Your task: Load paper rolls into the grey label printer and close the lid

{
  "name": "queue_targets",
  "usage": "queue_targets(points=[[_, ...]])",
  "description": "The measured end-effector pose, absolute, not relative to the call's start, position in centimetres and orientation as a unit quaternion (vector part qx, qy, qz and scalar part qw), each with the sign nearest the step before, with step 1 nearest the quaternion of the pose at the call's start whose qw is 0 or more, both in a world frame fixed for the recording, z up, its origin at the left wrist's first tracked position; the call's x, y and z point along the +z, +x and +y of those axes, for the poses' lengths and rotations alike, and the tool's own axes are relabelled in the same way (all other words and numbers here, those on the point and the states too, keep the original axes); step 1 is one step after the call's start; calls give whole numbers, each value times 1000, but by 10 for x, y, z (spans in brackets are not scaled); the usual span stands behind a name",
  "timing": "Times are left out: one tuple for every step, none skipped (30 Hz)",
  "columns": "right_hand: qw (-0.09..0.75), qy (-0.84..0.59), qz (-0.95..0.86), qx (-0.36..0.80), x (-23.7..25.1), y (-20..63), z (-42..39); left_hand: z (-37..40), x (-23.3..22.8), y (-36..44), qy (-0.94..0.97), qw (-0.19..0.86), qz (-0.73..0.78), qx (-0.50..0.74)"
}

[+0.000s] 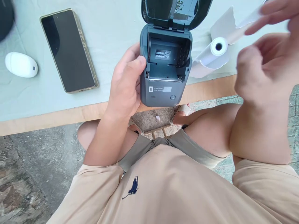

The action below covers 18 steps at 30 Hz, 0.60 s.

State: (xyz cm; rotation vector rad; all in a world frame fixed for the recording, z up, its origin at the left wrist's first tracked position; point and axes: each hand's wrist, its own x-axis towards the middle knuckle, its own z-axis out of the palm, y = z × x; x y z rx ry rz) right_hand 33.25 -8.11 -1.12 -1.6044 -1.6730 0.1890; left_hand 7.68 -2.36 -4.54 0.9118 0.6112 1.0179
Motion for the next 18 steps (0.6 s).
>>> queue_targets(points=[[372,-606,-701,56,-10,328,-80,-24,-45,77,415,733,282,459],[346,-583,-734,46,-10,325,-78,-24,-43,76,417,733,283,457],[325,-569,-754,49,-11,324,-75,-24,-42,76,418,733,286,454],[310,-568,-760,66,-12,323,-73,-25,-41,75,417,734,291,450],[297,-569,-762,88,-13,324,-71,-25,-39,75,414,735,297,447],[285,-571,-761,115,-14,325,-69,-25,-39,75,413,736,294,448],[278,-576,-756,137,-16,326,-68,-25,-38,75,413,736,293,449],[273,-581,-751,154,-17,327,-66,-25,-38,75,414,736,292,450],[273,-586,-746,160,-19,327,-66,-25,-38,75,416,735,292,449],[279,-589,-741,162,-20,327,-65,-26,-38,76,417,734,294,449],[291,-590,-735,165,-22,326,-64,-26,-38,76,418,733,296,448],[310,-583,-731,173,-22,324,-63,-26,-38,77,417,732,299,449],[337,-569,-726,188,-23,322,-63,-26,-38,77,416,731,301,449],[371,-550,-718,209,-22,320,-62,-26,-38,77,415,731,301,451],[411,-529,-706,229,-20,317,-62,-26,-38,77,413,732,299,453],[454,-507,-689,248,-18,314,-62,-26,-38,77,410,733,296,454],[492,-487,-668,273,-15,311,-63,-26,-38,77,405,736,293,455],[522,-472,-641,306,-11,309,-63,-26,-39,76,400,741,291,455]])
